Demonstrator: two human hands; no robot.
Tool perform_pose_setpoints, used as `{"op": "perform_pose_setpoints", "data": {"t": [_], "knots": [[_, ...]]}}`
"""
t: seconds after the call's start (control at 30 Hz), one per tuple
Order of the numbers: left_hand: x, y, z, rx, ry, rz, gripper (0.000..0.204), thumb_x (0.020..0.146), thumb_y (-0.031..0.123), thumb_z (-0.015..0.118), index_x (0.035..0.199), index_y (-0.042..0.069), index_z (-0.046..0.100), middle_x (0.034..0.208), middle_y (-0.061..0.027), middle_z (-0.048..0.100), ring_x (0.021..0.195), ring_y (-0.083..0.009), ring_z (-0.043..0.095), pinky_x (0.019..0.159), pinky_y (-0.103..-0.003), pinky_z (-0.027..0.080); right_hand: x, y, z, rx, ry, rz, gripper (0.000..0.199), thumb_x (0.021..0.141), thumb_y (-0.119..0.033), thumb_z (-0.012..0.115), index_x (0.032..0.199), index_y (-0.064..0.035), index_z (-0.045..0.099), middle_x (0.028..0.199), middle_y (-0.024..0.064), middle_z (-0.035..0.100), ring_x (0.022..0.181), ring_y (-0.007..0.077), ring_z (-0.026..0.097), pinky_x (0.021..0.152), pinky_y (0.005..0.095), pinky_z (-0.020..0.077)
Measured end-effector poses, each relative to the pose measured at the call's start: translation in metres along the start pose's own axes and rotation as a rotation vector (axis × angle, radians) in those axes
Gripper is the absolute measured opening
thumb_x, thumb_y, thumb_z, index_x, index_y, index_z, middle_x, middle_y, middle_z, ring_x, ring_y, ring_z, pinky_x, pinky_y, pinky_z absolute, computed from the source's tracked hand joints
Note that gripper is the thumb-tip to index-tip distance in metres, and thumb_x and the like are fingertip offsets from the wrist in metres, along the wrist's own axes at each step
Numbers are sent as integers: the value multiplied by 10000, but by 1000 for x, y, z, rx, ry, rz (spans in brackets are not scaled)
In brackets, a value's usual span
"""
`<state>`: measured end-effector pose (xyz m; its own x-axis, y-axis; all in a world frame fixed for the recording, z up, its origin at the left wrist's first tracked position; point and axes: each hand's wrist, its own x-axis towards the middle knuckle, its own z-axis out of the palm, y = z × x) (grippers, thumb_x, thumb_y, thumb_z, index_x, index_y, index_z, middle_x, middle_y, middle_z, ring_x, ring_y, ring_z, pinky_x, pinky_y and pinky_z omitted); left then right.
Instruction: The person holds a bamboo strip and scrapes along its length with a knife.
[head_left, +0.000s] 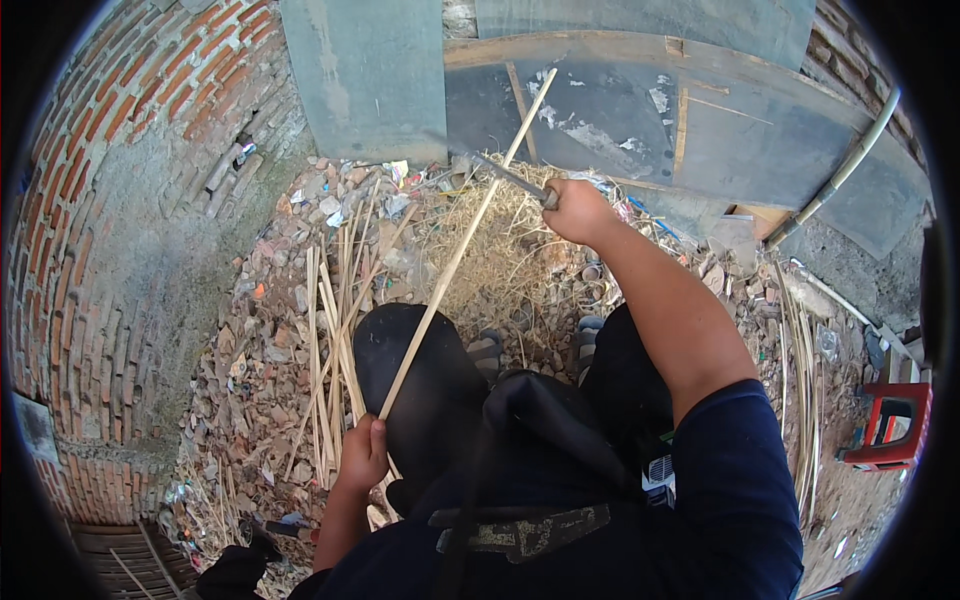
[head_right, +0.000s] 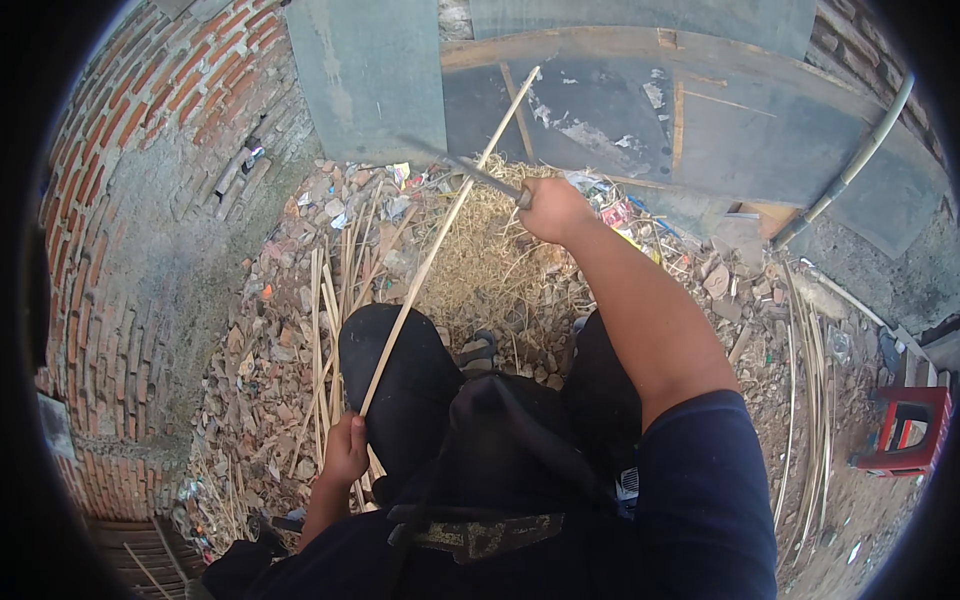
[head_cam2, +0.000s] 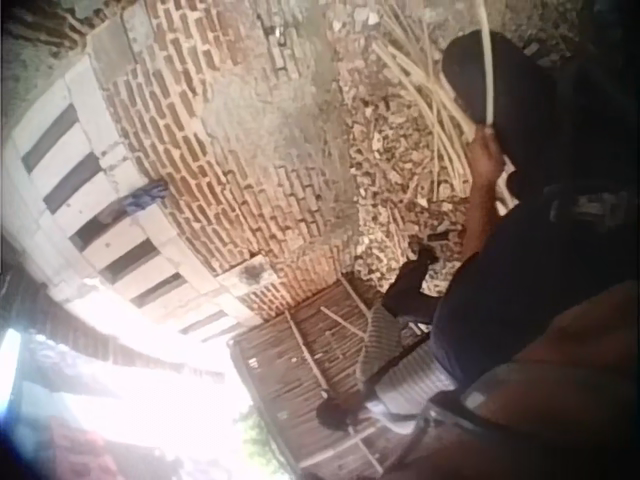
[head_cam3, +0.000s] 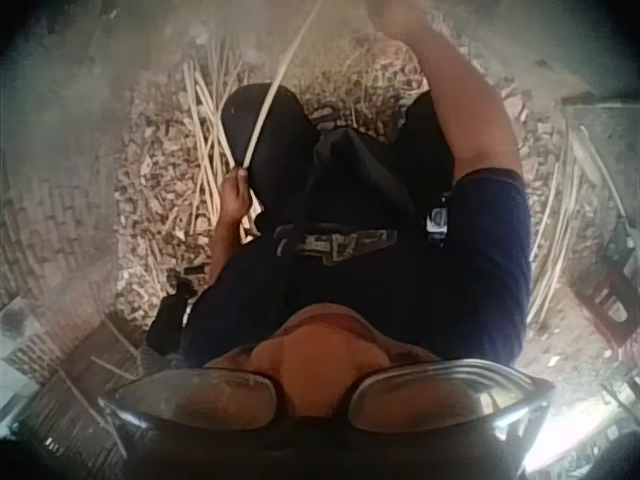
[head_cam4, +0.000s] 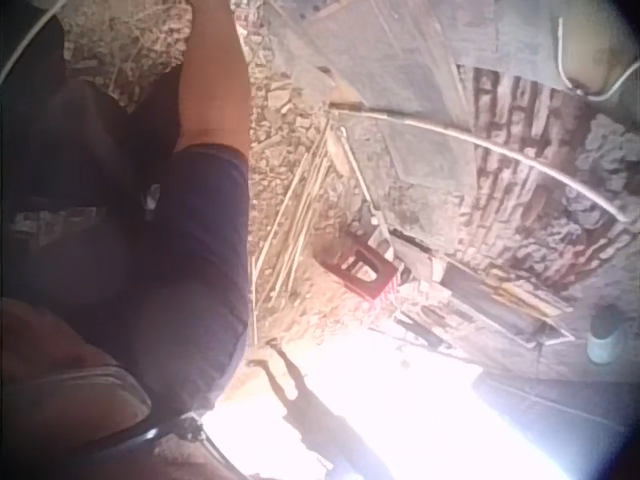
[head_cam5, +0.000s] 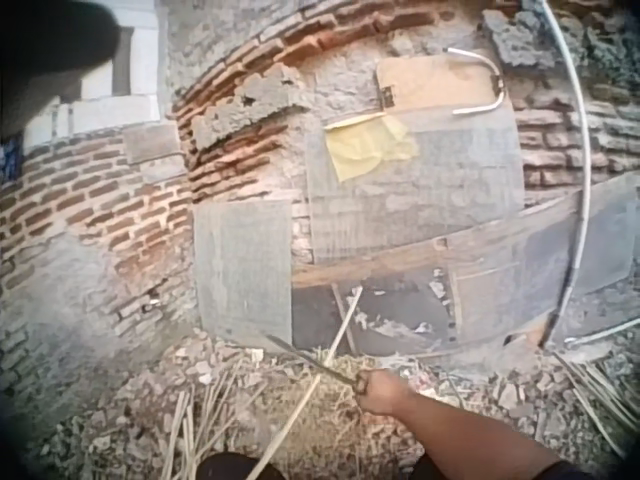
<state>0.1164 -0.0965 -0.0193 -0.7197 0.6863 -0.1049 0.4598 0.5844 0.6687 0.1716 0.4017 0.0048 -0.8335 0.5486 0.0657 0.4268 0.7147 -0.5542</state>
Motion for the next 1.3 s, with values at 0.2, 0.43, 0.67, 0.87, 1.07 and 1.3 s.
{"op": "perform_pose_setpoints", "data": {"t": [0.2, 0.43, 0.67, 0.87, 1.07, 1.3], "knots": [[0, -7, -5, -11, 20, 13, 456, 1087, 352, 402, 816, 0, 506, 627, -177, 516, 571, -310, 541, 568, -407, 419, -18, -33, -7, -122, -117, -134, 193, 811, -163, 622, 981, -91, 677, 898, 184, 716, 852, 383, 692, 803, 480, 554], [3, 7, -1, -12, 73, 51, 430, 1083, 329, 413, 821, -2, 497, 583, -183, 493, 517, -350, 524, 527, -429, 400, 10, 2, -13, -31, 9, 51, 202, 811, -154, 629, 997, -85, 669, 878, 170, 716, 897, 361, 703, 831, 484, 553], [-6, -2, -3, 76, 56, 13, 411, 1072, 326, 431, 835, 1, 519, 635, -228, 542, 602, -448, 572, 554, -458, 426, -17, -41, -13, -165, -162, -146, 171, 813, -157, 635, 967, -100, 683, 876, 155, 721, 899, 336, 710, 814, 476, 562], [-4, 11, 7, 132, 104, 17, 391, 1063, 321, 445, 846, 7, 531, 636, -235, 559, 606, -453, 587, 545, -478, 431, -4, -8, -3, -218, -241, -143, 163, 820, -161, 628, 963, -113, 690, 941, 136, 724, 903, 331, 702, 818, 466, 562], [-3, -2, 3, 182, 93, -31, 388, 1054, 335, 468, 846, 12, 523, 661, -251, 579, 654, -501, 590, 571, -538, 435, -9, -21, -7, -181, -151, -67, 186, 824, -164, 634, 996, -116, 686, 948, 131, 727, 896, 337, 705, 819, 454, 569], [-5, 7, 2, 133, 89, -21, 363, 1052, 313, 479, 851, 13, 523, 664, -265, 578, 659, -502, 594, 561, -527, 436, -18, -39, -11, -222, -261, -126, 206, 806, -168, 648, 1001, -123, 694, 944, 131, 730, 906, 332, 712, 841, 450, 567]]}}
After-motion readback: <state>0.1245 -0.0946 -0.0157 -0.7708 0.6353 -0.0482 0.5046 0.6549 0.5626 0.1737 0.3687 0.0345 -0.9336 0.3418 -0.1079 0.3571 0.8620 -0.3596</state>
